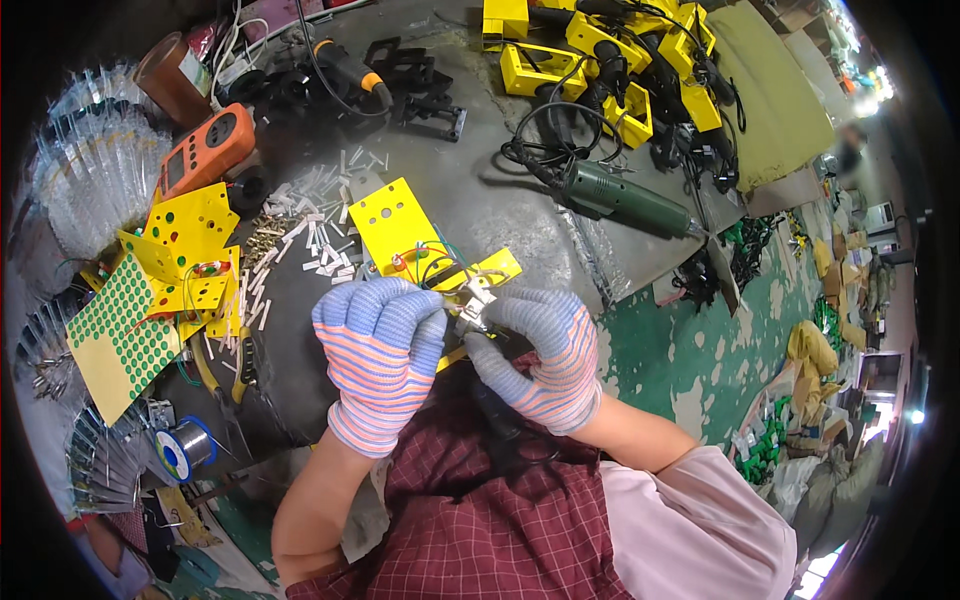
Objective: Assembling and soldering components inside a yellow plastic electronic housing.
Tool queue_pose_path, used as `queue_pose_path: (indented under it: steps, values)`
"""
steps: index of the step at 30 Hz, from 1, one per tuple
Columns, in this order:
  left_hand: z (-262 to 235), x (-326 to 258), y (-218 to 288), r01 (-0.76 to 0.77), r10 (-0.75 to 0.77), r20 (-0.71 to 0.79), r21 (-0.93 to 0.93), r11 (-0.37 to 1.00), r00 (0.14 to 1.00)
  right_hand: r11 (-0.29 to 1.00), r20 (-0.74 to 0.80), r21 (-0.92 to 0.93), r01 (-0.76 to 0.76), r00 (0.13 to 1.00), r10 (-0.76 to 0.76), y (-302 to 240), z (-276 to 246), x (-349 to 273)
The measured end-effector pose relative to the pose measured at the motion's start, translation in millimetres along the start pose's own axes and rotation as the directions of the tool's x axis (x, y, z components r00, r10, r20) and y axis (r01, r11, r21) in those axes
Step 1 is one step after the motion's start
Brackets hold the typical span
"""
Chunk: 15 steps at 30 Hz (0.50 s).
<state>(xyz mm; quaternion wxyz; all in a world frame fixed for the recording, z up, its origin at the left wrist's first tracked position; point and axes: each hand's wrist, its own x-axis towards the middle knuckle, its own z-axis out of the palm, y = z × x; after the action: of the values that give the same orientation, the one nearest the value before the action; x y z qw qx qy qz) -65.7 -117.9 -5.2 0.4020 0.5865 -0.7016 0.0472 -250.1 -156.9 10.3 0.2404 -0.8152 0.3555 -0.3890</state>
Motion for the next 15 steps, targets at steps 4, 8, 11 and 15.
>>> queue_pose_path:
  steps: [4, 8, 11, 15]
  values:
    - [4, -11, -2, 0.043, -0.043, -0.043, -0.013, 0.999, 0.998, 0.999, 0.086, -0.044, -0.025, 0.996, 0.029, -5, -3, 3]
    - [1, -10, -2, 0.048, -0.051, -0.057, -0.048, 0.998, 0.997, 0.996, 0.111, -0.078, 0.043, 0.993, -0.034, -4, -9, 11]
    - [-3, -7, -4, -0.009, 0.008, -0.011, -0.052, 0.999, 1.0, 0.999, 0.119, -0.009, 0.038, 0.992, -0.037, 0, -11, 15]
    - [-7, -3, -5, -0.122, 0.122, 0.009, -0.011, 0.992, 0.992, 0.997, 0.125, 0.071, 0.0, 0.992, -0.009, 1, -12, 13]
